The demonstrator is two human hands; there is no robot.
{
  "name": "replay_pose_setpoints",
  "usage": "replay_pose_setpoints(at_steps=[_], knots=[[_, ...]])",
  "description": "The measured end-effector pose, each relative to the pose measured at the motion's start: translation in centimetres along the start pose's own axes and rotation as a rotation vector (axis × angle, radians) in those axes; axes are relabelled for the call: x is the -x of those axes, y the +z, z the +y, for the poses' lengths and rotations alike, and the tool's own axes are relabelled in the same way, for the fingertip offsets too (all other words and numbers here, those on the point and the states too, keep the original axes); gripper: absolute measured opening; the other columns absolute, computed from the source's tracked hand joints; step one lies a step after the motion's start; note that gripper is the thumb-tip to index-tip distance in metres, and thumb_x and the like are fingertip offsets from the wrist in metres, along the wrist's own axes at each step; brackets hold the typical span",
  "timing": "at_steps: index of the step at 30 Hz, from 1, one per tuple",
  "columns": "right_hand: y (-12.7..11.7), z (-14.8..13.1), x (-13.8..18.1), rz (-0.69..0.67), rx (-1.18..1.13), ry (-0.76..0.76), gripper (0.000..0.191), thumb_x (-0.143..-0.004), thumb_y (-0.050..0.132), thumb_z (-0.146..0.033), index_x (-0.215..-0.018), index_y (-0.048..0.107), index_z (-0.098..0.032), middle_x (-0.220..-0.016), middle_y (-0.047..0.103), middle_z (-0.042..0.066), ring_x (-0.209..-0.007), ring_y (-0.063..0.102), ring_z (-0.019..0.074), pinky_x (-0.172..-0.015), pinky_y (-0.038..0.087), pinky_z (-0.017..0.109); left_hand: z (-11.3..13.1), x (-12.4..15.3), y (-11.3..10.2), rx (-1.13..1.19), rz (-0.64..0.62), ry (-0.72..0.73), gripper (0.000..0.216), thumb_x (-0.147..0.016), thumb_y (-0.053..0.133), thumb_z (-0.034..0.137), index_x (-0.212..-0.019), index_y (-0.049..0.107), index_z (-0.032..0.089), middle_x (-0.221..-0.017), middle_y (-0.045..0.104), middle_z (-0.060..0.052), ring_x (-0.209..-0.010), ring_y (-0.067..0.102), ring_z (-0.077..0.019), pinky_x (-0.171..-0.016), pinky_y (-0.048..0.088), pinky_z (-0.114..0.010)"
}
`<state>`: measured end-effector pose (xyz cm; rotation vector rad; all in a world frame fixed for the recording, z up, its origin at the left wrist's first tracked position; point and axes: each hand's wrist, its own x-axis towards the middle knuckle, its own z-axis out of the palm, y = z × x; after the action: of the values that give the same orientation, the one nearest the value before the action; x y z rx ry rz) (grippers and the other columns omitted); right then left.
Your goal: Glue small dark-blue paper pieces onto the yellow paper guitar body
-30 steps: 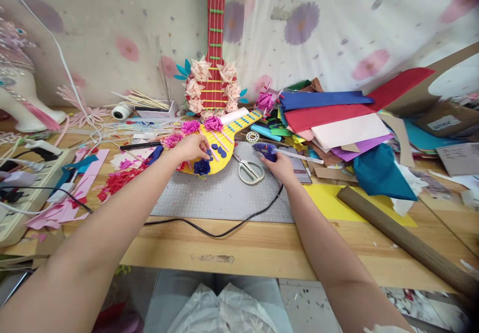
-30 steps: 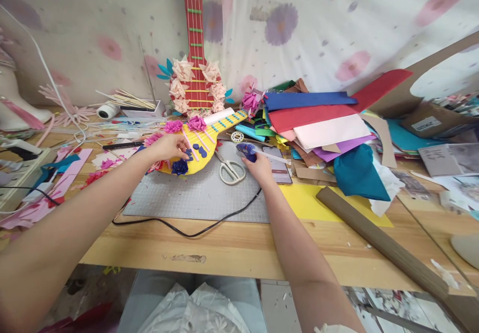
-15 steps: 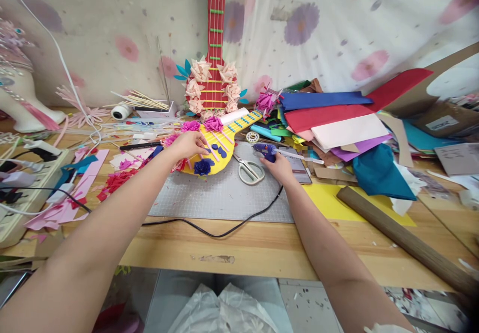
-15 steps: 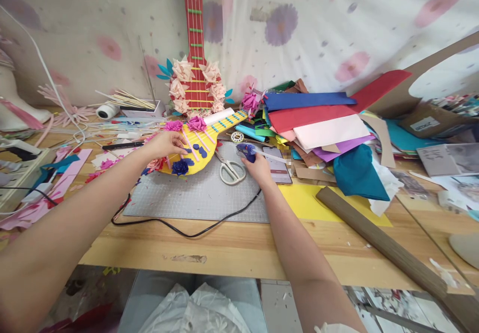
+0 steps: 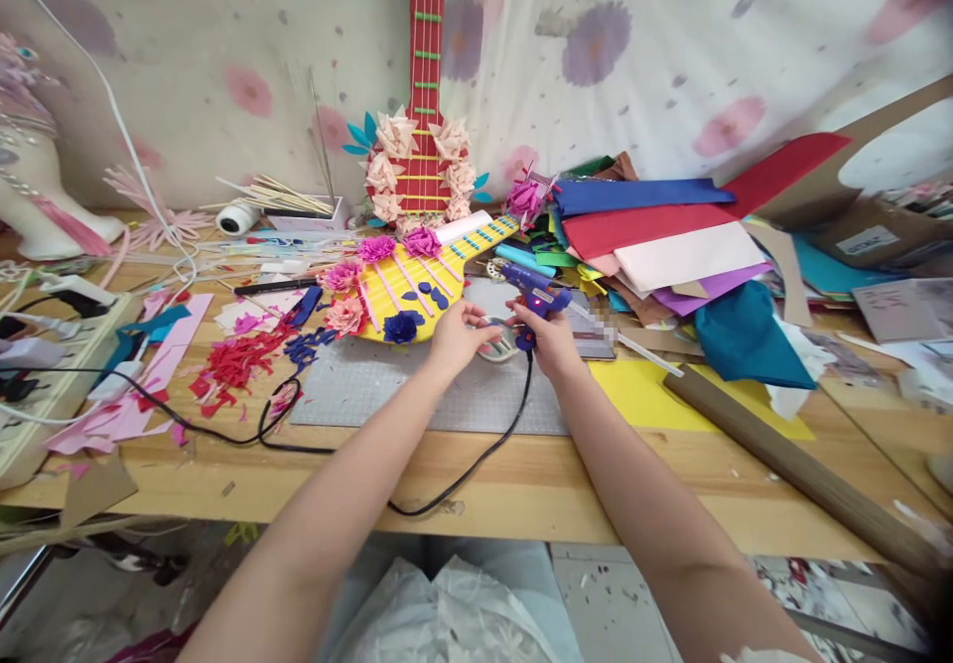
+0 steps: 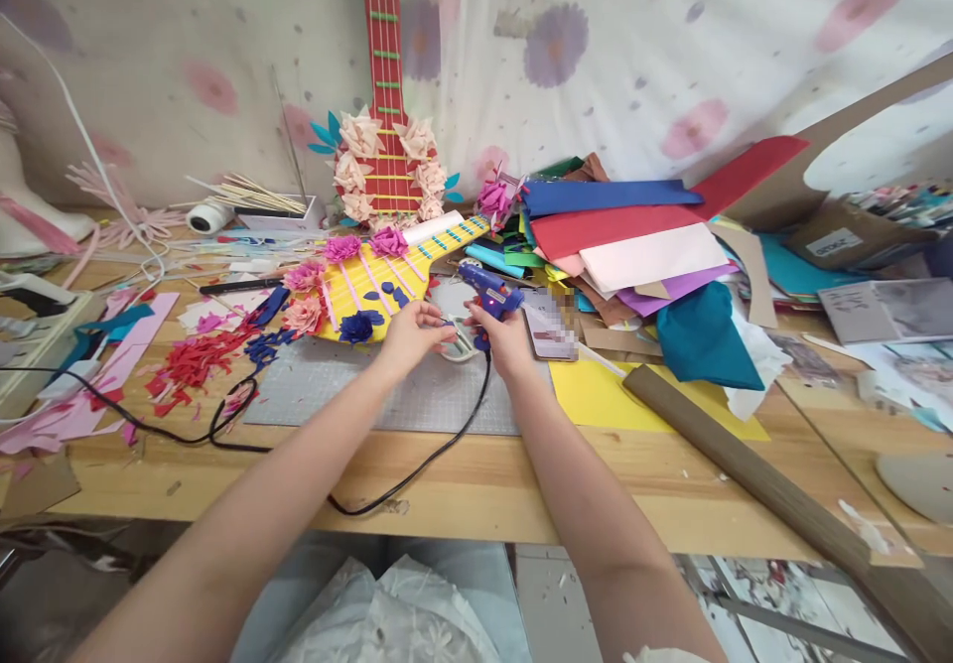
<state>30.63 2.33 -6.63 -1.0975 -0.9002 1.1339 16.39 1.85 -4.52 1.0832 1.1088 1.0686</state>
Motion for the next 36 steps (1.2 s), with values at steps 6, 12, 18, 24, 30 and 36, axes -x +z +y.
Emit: replay_pose_setpoints(at_steps=[6,12,18,24,30,36], knots=[[-0.5,0.4,0.9,-0.192,0.021,0.05,0.041,-0.052,0.081,-0.036,-0.084,0.062,-0.019,-0.084,0.065,0.001,-0.067,0.061,0.0123,-0.055,0.044,0.024,-3.1,0.6,0.2,0.119,0.147,-0.011,0.039,-0.057,0.074,0.009,-0.077,0.042,0.018,-0.063,0.056,0.007,-0.056,0.064,-0.013,-0.049,0.052,-0.024],[-0.7,1.4,0.3,-0.22,0.146,0.059,0.045,-0.047,0.083,-0.036,-0.084,0.064,-0.017,-0.081,0.065,0.002,-0.068,0.059,0.0137,-0.064,0.048,0.029,-3.0,0.5,0.1,0.079,0.131,0.037,0.047,-0.053,0.074,0.007,-0.08,0.039,0.02,-0.06,0.056,0.009,-0.049,0.058,-0.0102,-0.048,0.052,-0.024],[-0.3,1.9,0.4,-0.17,0.223,0.059,0.047,-0.048,0.081,-0.04,-0.084,0.063,-0.018,-0.079,0.065,0.002,-0.068,0.06,0.015,-0.065,0.049,0.03,-3.7,0.6,0.1,0.11,0.069,0.022,0.037,-0.054,0.075,0.01,-0.077,0.047,0.018,-0.064,0.057,0.006,-0.051,0.06,-0.0107,-0.05,0.053,-0.025],[0.0,1.6,0.8,-0.115,0.249,-0.013,0.051,-0.048,0.08,-0.044,-0.086,0.062,-0.016,-0.084,0.067,0.005,-0.074,0.061,0.0168,-0.07,0.05,0.031,-3.7,1.0,-0.4,0.168,0.001,-0.035,0.016,-0.064,0.07,0.019,-0.073,0.057,0.015,-0.063,0.062,0.0,-0.062,0.066,-0.0147,-0.055,0.054,-0.026],[0.3,1.7,1.1,-0.054,0.256,-0.02,0.047,-0.05,0.078,-0.043,-0.084,0.062,-0.015,-0.083,0.068,0.006,-0.074,0.063,0.0185,-0.071,0.05,0.033,-3.5,0.9,-0.3,0.167,-0.003,-0.051,0.017,-0.064,0.071,0.019,-0.076,0.06,0.014,-0.063,0.063,0.0,-0.06,0.065,-0.0139,-0.051,0.053,-0.024],[0.4,1.8,0.9,-0.022,0.274,-0.029,0.041,-0.053,0.076,-0.042,-0.083,0.063,-0.017,-0.08,0.068,0.005,-0.066,0.06,0.0146,-0.061,0.047,0.027,-3.9,0.6,0.1,0.16,0.049,-0.071,0.011,-0.067,0.068,0.019,-0.072,0.059,0.014,-0.06,0.061,0.001,-0.056,0.063,-0.0131,-0.046,0.051,-0.022]])
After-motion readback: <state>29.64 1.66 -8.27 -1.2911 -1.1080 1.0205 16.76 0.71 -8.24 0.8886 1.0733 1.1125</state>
